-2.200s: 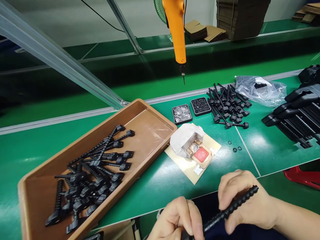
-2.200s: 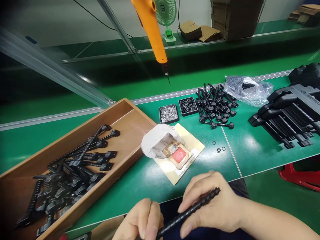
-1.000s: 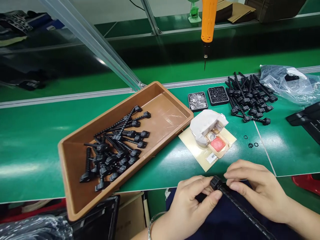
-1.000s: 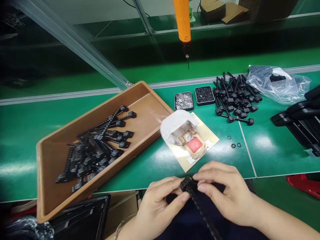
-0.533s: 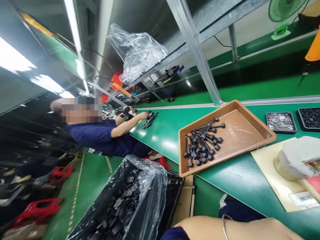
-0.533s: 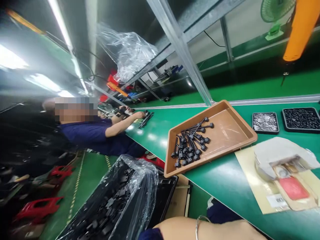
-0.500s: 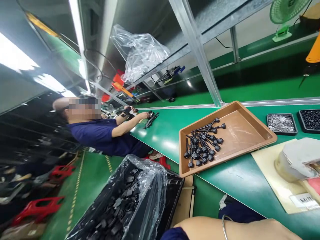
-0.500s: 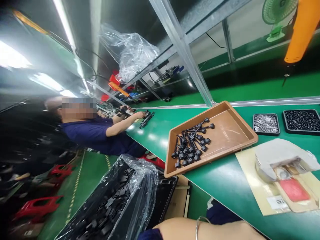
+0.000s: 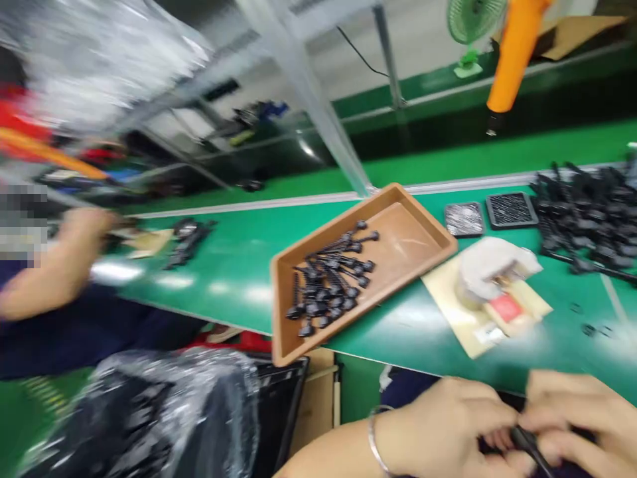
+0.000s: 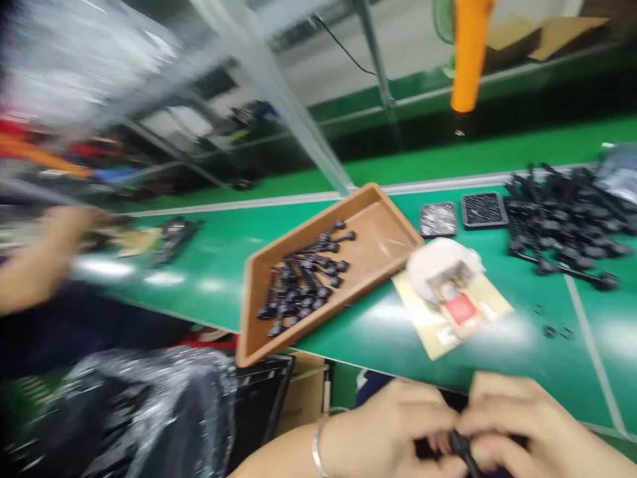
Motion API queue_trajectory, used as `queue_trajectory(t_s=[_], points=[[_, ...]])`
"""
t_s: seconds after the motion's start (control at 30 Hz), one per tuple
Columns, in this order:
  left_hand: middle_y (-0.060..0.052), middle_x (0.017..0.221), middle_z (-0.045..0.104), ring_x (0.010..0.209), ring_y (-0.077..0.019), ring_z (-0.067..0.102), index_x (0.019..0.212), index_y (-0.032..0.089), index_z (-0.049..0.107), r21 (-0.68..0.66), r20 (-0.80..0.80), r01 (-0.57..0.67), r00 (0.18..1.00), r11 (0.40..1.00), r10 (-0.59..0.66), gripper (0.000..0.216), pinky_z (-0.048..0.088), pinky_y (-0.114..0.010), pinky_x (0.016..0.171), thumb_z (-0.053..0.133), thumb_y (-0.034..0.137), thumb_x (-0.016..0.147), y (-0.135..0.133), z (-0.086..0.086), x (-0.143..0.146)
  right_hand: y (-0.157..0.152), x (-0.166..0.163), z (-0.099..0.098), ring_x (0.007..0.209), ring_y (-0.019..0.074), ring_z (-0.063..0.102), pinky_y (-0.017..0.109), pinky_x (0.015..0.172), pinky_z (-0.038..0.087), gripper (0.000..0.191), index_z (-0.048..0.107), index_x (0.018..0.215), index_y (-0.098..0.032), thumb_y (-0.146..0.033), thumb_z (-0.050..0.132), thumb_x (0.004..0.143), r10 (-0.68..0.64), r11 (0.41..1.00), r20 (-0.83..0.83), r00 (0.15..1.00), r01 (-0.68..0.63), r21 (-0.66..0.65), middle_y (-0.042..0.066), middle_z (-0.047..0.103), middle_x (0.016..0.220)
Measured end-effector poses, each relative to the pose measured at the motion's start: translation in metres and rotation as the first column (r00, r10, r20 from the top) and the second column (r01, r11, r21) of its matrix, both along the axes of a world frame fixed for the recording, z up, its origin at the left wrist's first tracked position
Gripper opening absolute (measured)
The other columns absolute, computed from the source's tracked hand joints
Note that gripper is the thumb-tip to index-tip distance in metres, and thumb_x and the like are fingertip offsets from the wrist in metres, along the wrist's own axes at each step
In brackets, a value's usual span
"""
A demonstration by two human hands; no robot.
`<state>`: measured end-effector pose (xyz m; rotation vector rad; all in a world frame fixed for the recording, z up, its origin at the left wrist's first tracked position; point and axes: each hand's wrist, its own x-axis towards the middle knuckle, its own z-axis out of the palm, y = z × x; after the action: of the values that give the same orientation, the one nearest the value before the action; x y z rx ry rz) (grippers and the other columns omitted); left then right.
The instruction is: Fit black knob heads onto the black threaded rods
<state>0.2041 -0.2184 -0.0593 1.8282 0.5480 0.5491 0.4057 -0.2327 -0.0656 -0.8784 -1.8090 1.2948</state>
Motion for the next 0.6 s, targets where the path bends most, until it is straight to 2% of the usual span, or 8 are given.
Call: queue_trajectory(t_s=[0.07,0.17,0.23,0.33,0.5,0.6], points=[[-0.001,0.066,0.052,0.060,-0.0138,0.046,0.075,0.019,0.051,-0.052,-0.080,-0.044,0.996,0.998,0.040,0.018,0.039,-0.026,0.057,0.056,0.027,0.090,0.003,0.018,0.000,-0.006,0.023,0.012,0.068,0.0103,0.062,0.017,0.066,0.054,0.011,0.075,0.099,-0.020,-0.022,0.064,0.096,0.044,0.998,0.069,0.997,-0.041,-0.055,0.003,0.061,0.077],[-0.002,0.069,0.051,0.065,-0.0148,0.046,0.075,0.019,0.052,-0.227,-0.172,-0.119,0.982,0.966,0.081,0.025,0.036,-0.028,0.063,0.050,0.032,0.097,0.009,0.026,-0.001,-0.004,0.023,0.013,0.065,0.0077,0.062,0.016,0.064,0.055,0.014,0.073,0.105,-0.014,-0.020,0.066,0.094,-0.050,0.988,-0.048,0.998,0.042,-0.151,0.004,0.061,0.082],[-0.002,0.069,0.051,0.066,-0.0155,0.045,0.073,0.019,0.051,-0.406,-0.176,-0.162,0.980,0.899,0.097,0.037,0.035,-0.029,0.065,0.048,0.044,0.100,0.010,0.026,0.001,-0.001,0.013,0.009,0.066,0.0071,0.062,0.015,0.062,0.056,0.016,0.072,0.104,-0.012,-0.023,0.070,0.092,-0.137,0.964,-0.124,0.983,0.103,-0.243,0.005,0.061,0.087],[0.000,0.063,0.052,0.061,-0.0151,0.046,0.076,0.019,0.050,-0.617,-0.106,-0.126,0.991,0.777,0.076,0.051,0.038,-0.029,0.064,0.043,0.065,0.097,0.009,0.023,0.004,-0.002,0.001,0.008,0.067,0.0061,0.062,0.016,0.063,0.057,0.022,0.071,0.107,-0.012,-0.027,0.073,0.091,-0.203,0.933,-0.207,0.957,0.125,-0.339,0.007,0.060,0.098],[0.005,0.059,0.041,0.050,-0.0110,0.047,0.070,0.019,0.044,-0.803,0.009,-0.066,0.993,0.592,0.122,0.058,0.036,-0.025,0.054,0.052,0.073,0.090,0.006,0.019,0.007,-0.007,-0.001,0.014,0.067,0.0043,0.061,0.014,0.063,0.056,0.020,0.070,0.110,-0.013,-0.022,0.072,0.092,-0.168,0.964,-0.252,0.953,0.105,-0.244,0.008,0.061,0.101],[0.004,0.062,0.043,0.053,-0.0112,0.050,0.069,0.018,0.046,-0.840,0.015,-0.073,0.987,0.538,0.159,0.057,0.037,-0.025,0.055,0.054,0.070,0.090,0.004,0.018,0.005,-0.007,-0.003,0.014,0.073,0.0072,0.064,0.016,0.066,0.058,0.028,0.067,0.113,-0.016,-0.021,0.077,0.088,-0.199,0.974,-0.253,0.947,0.164,-0.155,0.007,0.063,0.103]])
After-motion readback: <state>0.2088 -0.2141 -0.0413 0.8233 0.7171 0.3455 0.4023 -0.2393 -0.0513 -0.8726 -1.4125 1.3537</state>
